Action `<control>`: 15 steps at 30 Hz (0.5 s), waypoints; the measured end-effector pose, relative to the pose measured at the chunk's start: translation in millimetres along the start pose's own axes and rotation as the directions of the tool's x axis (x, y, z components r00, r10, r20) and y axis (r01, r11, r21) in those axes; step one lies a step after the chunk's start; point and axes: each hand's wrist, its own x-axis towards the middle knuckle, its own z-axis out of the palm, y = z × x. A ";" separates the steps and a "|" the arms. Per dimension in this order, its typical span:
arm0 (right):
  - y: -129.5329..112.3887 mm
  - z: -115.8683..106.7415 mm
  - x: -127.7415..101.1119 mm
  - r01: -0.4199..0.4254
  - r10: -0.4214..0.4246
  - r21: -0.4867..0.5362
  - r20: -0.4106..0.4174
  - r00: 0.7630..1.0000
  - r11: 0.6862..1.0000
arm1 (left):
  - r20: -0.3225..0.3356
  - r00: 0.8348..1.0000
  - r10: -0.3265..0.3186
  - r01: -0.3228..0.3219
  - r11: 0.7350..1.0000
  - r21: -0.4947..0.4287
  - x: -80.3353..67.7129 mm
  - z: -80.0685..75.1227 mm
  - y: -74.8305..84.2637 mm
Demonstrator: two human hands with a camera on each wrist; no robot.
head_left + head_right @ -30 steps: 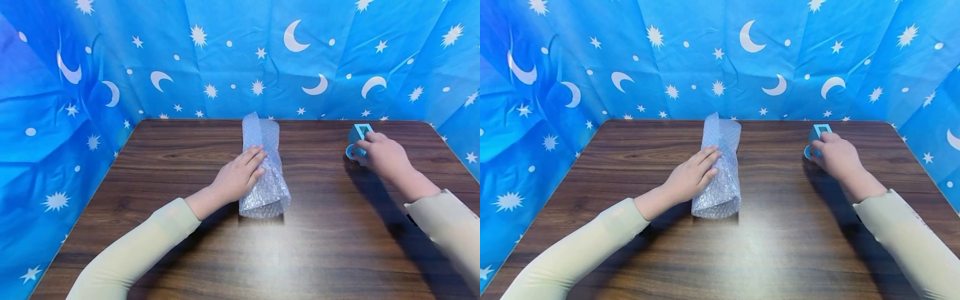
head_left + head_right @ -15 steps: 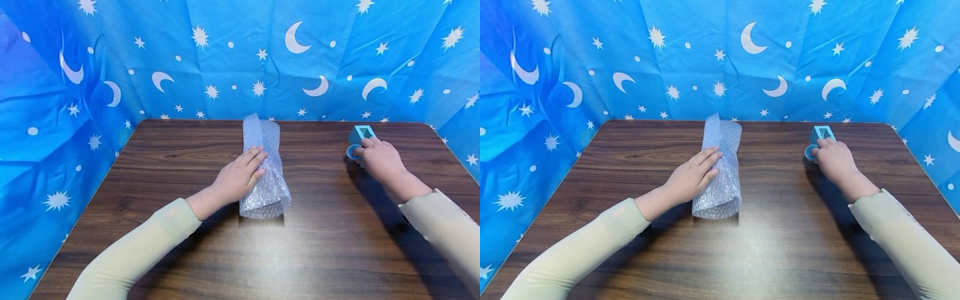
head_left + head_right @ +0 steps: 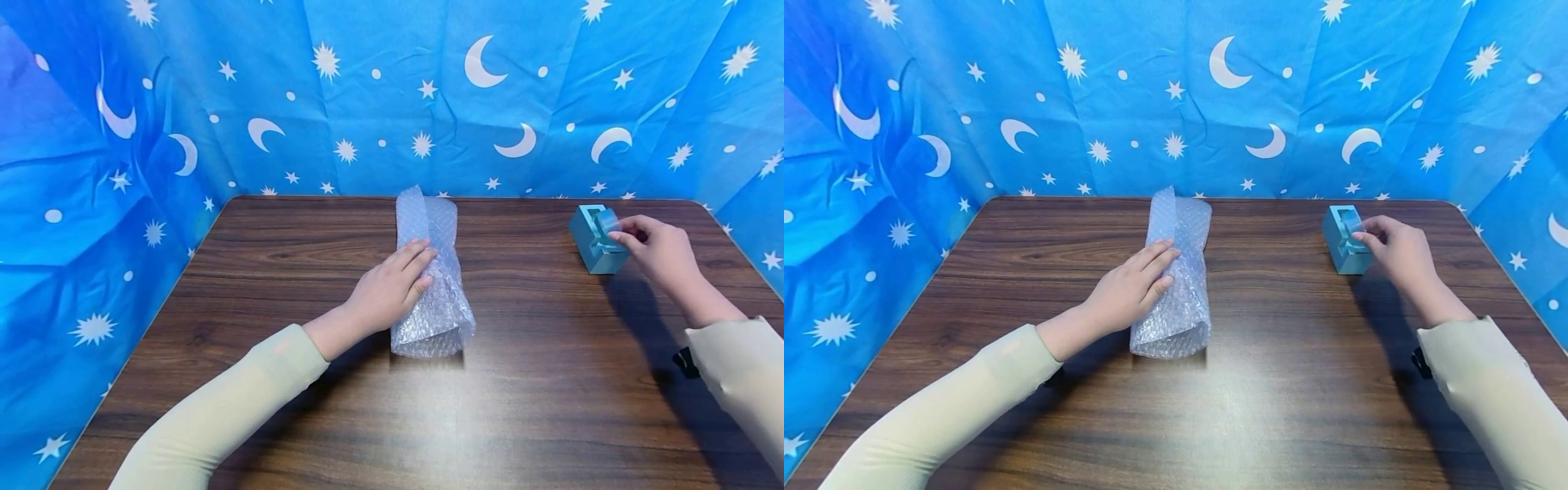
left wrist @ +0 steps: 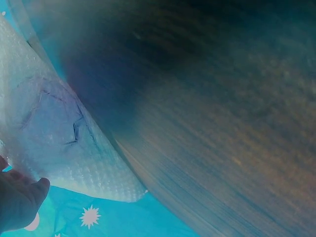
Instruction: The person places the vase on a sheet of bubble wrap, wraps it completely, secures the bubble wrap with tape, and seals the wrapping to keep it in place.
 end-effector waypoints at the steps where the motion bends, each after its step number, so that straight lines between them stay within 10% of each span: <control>1: 3.6 -1.3 0.8 -0.045 0.045 0.039 0.012 0.999 0.998 | -0.001 1.000 0.000 0.000 1.000 0.000 0.0 0.0 -0.1; 15: 34.5 0.0 25.3 -0.402 0.282 0.285 0.381 0.880 0.870 | -0.014 1.000 0.007 -0.007 1.000 0.000 -0.8 0.5 0.0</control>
